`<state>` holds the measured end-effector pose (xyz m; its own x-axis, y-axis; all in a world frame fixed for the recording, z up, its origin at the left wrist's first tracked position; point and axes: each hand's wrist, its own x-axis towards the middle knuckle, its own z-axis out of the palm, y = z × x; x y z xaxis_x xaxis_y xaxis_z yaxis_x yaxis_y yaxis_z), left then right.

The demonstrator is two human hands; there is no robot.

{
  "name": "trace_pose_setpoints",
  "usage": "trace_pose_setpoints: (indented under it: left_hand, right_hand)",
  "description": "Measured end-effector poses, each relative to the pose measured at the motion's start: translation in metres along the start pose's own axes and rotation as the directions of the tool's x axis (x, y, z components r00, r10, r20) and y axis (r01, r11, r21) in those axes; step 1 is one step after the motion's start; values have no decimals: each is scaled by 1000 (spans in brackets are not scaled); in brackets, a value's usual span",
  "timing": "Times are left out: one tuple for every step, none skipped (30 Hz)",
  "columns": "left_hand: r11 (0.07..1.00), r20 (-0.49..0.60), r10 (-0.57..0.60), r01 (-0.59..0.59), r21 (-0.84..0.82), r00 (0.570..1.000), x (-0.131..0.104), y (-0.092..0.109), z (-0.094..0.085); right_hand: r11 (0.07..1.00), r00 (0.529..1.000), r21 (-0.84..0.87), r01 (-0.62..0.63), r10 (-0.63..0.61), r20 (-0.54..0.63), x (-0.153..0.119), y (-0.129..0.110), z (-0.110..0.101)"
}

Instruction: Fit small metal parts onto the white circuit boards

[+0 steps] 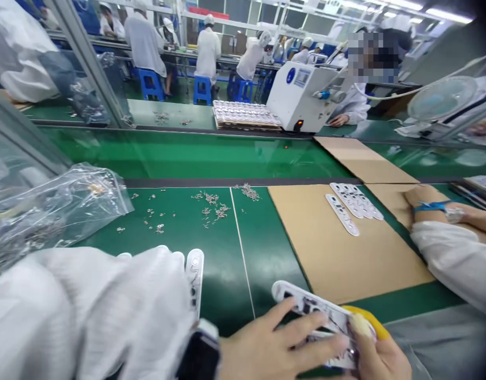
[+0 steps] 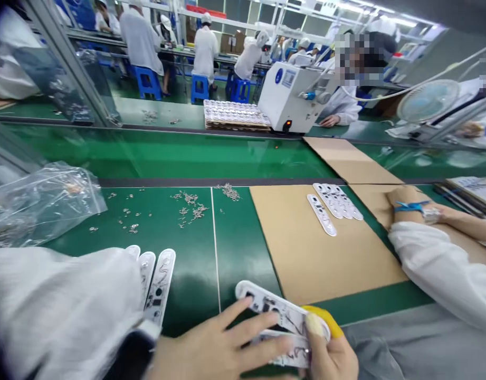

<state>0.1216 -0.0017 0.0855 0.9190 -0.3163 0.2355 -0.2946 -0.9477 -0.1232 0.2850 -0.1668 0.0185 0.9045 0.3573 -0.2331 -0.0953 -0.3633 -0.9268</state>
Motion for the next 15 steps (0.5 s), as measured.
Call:
trace_pose_setpoints:
  left_hand:
    - [999,38,-34,33,12,999,-21,-3,-11]
    - [999,57,-47,47,13,997,-42,-6,-19]
    - [999,75,-55,54,5,996,-62,-7,-26]
    - [998,88,-63,64,-8,994,-80,-7,-31]
    - [997,95,-75,76,-6,993,-95,-7,-34]
    - [996,102,-90,89,17,991,-107,-5,-36]
    - [994,106,-107,102,50,989,-116,-2,-36]
    - [989,108,-128,118,90,986,-122,1,-36]
    - [983,109,-149,136,125,983,-126,5,-34]
    - [977,107,-173,156,146,979,-129,9,-33]
    - [971,100,-200,183,151,975,-130,13,-30]
    - [965,90,-233,219,145,968,-131,17,-27]
    - [957,79,-269,257,136,960,-133,21,-24]
    - [947,66,-304,294,129,950,-135,23,-21]
    - [936,48,-337,329,124,940,-139,25,-19]
  right_hand:
    - [997,991,-72,22,-12,135,5,-13,7]
    - [988,960,-138,62,-21,280,10,-28,18]
    - [974,900,-189,123,-30,434,14,-43,31]
    - [954,825,-213,211,-57,562,18,-59,46]
    - [927,727,-214,309,-85,681,21,-74,63]
    - [896,612,-204,394,-89,786,24,-87,81]
    - [869,505,-189,458,-80,859,27,-97,99]
    - [843,409,-171,509,-62,910,29,-106,117]
    - [818,338,-166,550,-37,940,31,-111,133]
    - [792,295,-169,587,-15,955,32,-114,148]
    - [760,276,-177,626,-3,961,33,-115,162]
    - [711,283,-195,676,-7,959,34,-114,173]
    - [647,306,-218,731,-25,952,34,-112,182]
    - [579,331,-242,779,-51,942,34,-110,190]
    - [510,352,-262,819,-87,932,34,-107,194]
